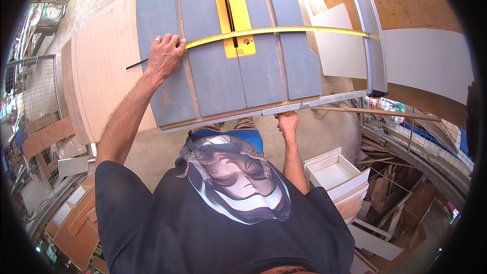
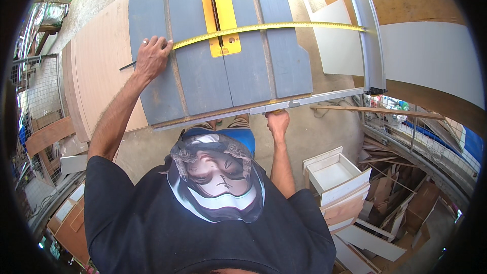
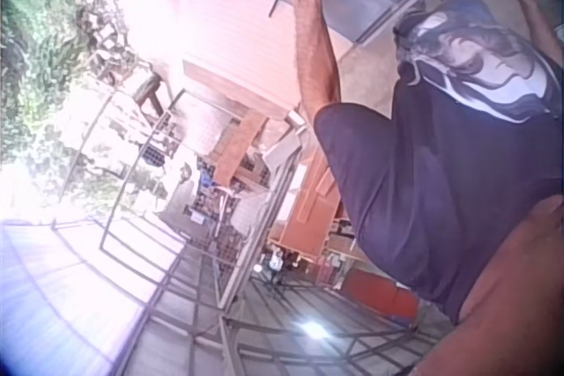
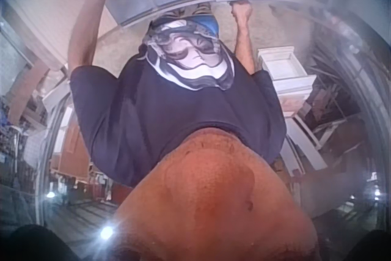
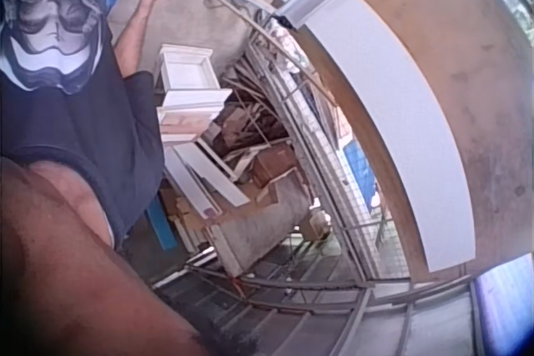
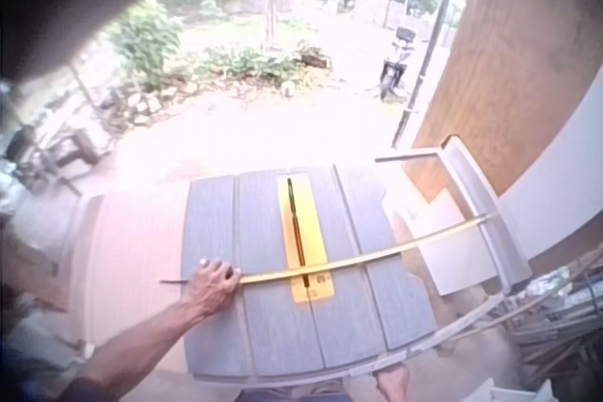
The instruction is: The person measures the internal dimensions of a wooden cabinet box with a tape measure, moves wooden boards between stacks, and adjusts the guide fence on a table saw.
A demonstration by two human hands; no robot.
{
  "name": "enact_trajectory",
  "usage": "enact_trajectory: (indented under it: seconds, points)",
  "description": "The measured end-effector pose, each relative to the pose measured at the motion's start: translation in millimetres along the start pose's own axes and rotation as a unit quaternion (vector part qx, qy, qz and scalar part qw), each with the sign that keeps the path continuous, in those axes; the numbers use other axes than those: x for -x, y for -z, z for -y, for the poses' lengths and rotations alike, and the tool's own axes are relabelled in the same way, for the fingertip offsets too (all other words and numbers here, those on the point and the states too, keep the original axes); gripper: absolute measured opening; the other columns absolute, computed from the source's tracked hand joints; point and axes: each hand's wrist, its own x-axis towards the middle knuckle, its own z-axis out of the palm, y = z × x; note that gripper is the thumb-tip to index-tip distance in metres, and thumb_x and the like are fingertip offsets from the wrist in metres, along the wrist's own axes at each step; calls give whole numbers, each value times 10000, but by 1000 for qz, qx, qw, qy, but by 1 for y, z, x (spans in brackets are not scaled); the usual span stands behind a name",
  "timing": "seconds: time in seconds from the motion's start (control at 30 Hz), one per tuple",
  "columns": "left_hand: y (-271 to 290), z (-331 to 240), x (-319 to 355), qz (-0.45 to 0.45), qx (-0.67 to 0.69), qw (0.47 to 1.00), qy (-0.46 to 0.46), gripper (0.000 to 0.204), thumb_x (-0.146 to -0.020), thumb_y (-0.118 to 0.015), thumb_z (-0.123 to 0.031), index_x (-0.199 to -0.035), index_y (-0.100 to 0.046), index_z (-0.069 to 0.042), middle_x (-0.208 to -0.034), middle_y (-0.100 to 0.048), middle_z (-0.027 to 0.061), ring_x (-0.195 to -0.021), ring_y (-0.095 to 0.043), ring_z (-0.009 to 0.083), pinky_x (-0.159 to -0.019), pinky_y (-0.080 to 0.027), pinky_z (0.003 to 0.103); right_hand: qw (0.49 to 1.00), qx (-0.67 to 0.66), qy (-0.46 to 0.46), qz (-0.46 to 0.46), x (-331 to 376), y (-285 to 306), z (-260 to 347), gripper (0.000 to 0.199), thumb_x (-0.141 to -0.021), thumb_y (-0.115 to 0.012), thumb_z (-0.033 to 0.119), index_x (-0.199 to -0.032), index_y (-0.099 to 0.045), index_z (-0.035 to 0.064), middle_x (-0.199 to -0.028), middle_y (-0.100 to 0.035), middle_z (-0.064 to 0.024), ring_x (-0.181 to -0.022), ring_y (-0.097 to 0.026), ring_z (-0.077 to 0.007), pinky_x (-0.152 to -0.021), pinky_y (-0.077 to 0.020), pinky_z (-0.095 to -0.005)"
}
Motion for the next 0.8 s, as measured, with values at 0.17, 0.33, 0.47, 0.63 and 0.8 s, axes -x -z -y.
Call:
enact_trajectory:
  seconds: [0.17,0.33,0.47,0.63,0.8]
  points:
    - [4,-2,-3,3,-4,1000,-3,330,-951,-604,-83,-1260,-715,-104,-992,-650,34,-984,-609,194,-890,-512,409,996,-49,-56,44,0,5,5,126,-746,-692,84,-746,-696,-41,-530,-580,-94,-405,-530,-169,-377,-397,-341]
    - [6,-4,-4,14,-15,1000,-5,320,-947,-628,-101,-1253,-721,-98,-1014,-675,38,-1000,-616,183,-890,-512,384,991,-85,-63,77,-7,5,-2,39,-728,-680,-2,-738,-652,-27,-572,-568,-69,-390,-492,-154,-348,-356,-325]
    - [3,-3,-4,4,-7,1000,-8,322,-951,-621,-100,-1259,-717,-102,-1012,-663,39,-1000,-613,189,-897,-514,409,987,-113,-65,95,-11,4,-7,78,-713,-672,-67,-726,-617,-13,-600,-564,-59,-387,-480,-145,-330,-336,-320]
    - [1,-4,-6,16,9,1000,5,332,-953,-603,-92,-1266,-713,-114,-1013,-643,36,-1009,-612,202,-956,-519,483,981,-136,-64,121,-12,6,-9,90,-719,-670,-72,-717,-610,-5,-594,-547,-48,-383,-474,-134,-321,-334,-311]
    - [2,-4,-7,14,15,1000,1,330,-946,-612,-98,-1258,-718,-119,-1019,-642,29,-1017,-614,202,-984,-517,503,975,-151,-68,149,-13,10,-6,107,-718,-675,-61,-702,-597,11,-584,-534,-42,-377,-472,-131,-315,-332,-305]
